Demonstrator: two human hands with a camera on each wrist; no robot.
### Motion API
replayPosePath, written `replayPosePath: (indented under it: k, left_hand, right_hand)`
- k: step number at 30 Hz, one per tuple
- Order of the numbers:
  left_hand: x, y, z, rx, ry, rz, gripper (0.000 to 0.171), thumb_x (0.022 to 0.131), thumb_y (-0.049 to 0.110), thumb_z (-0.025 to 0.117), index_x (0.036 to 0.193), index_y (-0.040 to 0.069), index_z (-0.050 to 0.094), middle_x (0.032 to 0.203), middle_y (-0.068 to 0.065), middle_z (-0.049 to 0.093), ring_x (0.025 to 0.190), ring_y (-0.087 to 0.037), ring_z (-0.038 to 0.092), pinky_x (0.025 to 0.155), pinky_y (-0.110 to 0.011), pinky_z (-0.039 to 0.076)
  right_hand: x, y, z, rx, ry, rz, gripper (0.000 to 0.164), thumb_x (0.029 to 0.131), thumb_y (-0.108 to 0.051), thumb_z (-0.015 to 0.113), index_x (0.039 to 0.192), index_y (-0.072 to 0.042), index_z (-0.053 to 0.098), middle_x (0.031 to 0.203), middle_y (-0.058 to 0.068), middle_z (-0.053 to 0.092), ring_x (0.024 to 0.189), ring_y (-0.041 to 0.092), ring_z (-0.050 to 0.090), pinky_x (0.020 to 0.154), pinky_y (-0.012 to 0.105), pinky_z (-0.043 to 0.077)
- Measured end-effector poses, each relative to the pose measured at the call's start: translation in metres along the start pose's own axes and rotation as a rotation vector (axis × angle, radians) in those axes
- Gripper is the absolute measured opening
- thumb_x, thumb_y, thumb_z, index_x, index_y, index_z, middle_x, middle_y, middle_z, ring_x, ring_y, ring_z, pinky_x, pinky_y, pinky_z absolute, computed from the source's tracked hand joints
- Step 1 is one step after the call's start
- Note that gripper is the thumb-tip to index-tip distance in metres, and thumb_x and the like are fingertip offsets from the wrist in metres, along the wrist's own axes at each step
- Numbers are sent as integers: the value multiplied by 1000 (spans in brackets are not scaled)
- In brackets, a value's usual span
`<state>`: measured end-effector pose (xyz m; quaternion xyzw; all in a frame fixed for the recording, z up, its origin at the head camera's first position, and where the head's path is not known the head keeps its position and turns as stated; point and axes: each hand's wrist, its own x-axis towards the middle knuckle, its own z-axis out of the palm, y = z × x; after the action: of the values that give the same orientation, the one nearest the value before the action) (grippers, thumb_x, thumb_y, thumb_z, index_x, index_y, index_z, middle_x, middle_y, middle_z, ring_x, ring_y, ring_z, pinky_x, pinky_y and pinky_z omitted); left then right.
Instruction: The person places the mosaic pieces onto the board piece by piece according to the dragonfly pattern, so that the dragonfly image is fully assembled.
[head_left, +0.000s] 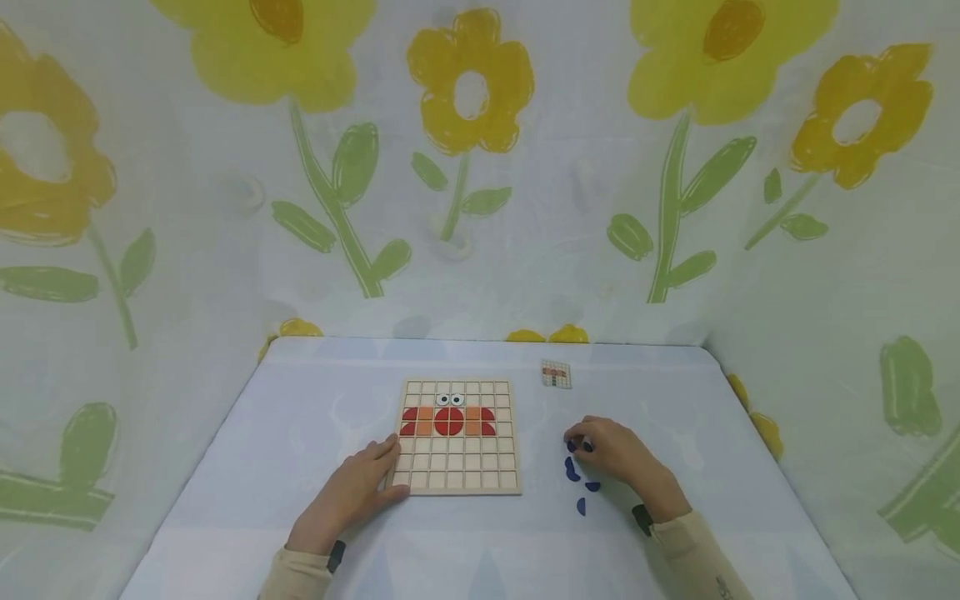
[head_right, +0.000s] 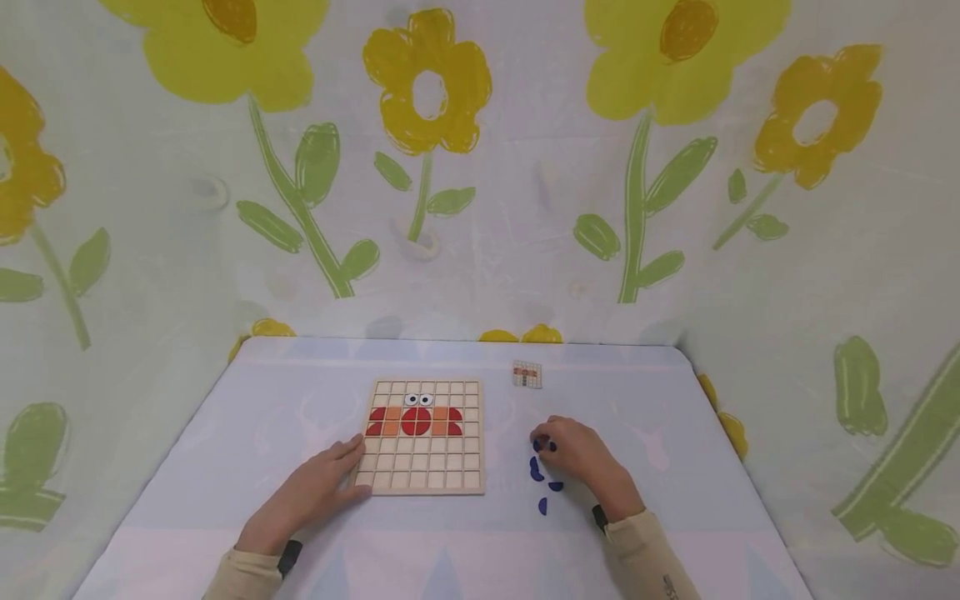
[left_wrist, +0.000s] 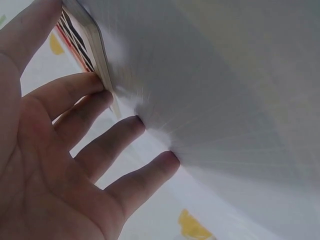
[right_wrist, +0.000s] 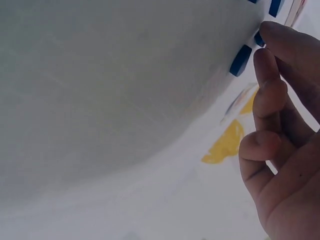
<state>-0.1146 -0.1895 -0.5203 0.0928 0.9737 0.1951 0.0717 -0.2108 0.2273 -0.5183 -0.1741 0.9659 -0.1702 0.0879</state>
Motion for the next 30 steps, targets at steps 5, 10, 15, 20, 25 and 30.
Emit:
replayPosePath:
  k: [5, 10, 15, 20, 25, 30]
  left_hand:
    - [1, 0, 0, -5, 3, 10, 78, 89, 45, 77, 147, 0, 51, 157, -13, 43, 141, -43, 42, 113, -59, 38]
    - [1, 0, 1, 6, 6, 8, 78, 88, 46, 77, 147, 0, 51, 157, -13, 43, 141, -43, 42, 113, -59, 39]
    - [1, 0, 0, 1, 11, 7, 78, 88, 45, 78, 147, 0, 51, 156, -14, 44, 140, -43, 43, 113, -59, 39]
    - [1, 0, 0, 3, 16, 13, 78, 88, 44, 78, 146, -1, 52, 156, -14, 45, 140, -43, 43, 112, -60, 39]
    - [0, 0, 0, -1, 19, 17, 78, 88, 44, 78, 146, 0, 52, 156, -13, 44, 140, -43, 43, 113, -59, 40]
    - [0, 0, 0, -4, 23, 19, 78, 88, 44, 78, 147, 0, 51, 156, -13, 44, 140, -43, 43, 113, -58, 40]
  right_hand:
    - [-2, 2, -3, 27, 12, -17, 27, 85, -8, 80, 108, -21, 78, 112, -7, 70, 104, 15, 65, 96, 39, 58]
    - [-4, 3, -5, 44, 7, -24, 25, 86, -6, 79, 106, -22, 78, 112, -7, 71, 109, 18, 65, 99, 42, 56]
    - [-3, 4, -4, 46, 10, -13, 23, 86, -7, 79, 104, -23, 78, 108, -9, 71, 104, 16, 65, 97, 41, 57]
    - [-2, 4, -3, 41, 6, -26, 23, 84, -9, 82, 102, -23, 78, 106, -10, 71, 101, 14, 65, 95, 40, 57]
    - [-2, 3, -3, 3, 15, -50, 22, 84, -11, 83, 101, -23, 79, 104, -12, 71, 102, 14, 66, 94, 38, 58]
    - [-1, 1, -3, -19, 27, -71, 20, 83, -10, 83, 100, -20, 80, 102, -10, 72, 102, 16, 68, 94, 39, 58]
